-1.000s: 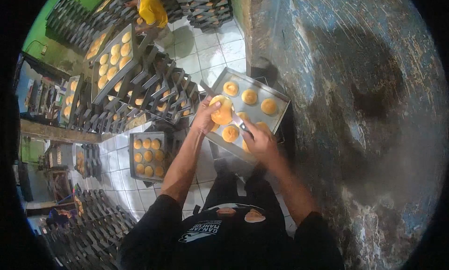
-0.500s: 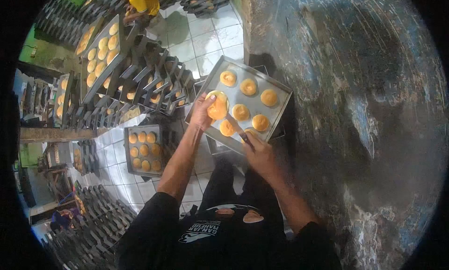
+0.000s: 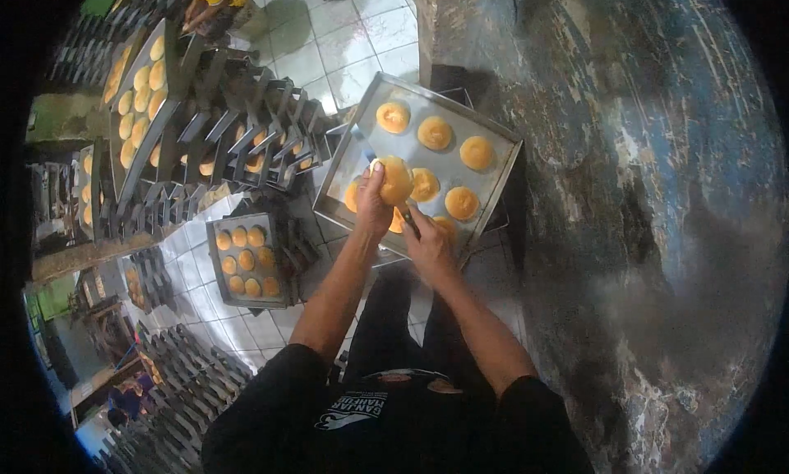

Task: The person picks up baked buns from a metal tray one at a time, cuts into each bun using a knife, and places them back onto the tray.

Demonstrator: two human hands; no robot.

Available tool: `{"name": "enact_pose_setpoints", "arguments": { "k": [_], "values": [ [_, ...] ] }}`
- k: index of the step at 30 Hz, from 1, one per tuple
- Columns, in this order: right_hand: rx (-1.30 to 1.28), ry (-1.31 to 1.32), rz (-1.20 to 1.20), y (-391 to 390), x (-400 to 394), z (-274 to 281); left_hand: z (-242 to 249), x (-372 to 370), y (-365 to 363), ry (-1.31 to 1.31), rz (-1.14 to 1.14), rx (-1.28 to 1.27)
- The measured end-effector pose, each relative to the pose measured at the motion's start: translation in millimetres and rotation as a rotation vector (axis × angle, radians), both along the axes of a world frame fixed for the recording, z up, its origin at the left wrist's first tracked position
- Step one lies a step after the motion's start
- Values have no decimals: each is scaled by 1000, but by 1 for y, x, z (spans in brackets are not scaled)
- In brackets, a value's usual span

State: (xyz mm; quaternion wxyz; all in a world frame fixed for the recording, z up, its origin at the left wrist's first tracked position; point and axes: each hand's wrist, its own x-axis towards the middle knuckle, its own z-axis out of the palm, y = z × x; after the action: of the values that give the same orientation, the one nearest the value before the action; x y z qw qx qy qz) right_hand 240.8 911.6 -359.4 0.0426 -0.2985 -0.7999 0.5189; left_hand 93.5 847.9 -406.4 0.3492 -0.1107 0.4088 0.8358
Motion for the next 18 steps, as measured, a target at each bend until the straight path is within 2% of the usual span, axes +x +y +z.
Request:
{"name": "enact_pose_setpoints", "arguments": {
  "k": [3, 5, 7, 9, 10, 12, 13, 14, 16, 18],
  "values": [
    [94, 23, -20, -5, 4, -18, -24, -14, 3, 31, 1, -102],
    [13, -20, -3, -8, 34, -25, -54, -34, 1, 37, 26, -190],
    [-88, -212, -49, -13, 83, -30, -84, -57, 0, 68, 13, -261],
    [-75, -255, -33, -14, 143, -50, -124, -83, -5, 118, -67, -412],
    [-204, -409, -95, -14, 163, -49, -137, -92, -4, 113, -64, -412],
    [-332, -570, -163, -18, 185, -47, -161, -105, -1, 296, -280, -532],
    [-331, -567, -200, -19, 194, -48, -171, -112, 1, 505, -349, -747],
    [-330, -561, -237, -16, 197, -50, -177, -118, 6, 503, -350, -745],
    [-342, -562, -278, -15, 180, -34, -180, -132, 22, 958, -301, -1078],
    [-357, -563, -323, -20, 183, -42, -175, -150, 43, 1059, -233, -1148]
  ]
}}
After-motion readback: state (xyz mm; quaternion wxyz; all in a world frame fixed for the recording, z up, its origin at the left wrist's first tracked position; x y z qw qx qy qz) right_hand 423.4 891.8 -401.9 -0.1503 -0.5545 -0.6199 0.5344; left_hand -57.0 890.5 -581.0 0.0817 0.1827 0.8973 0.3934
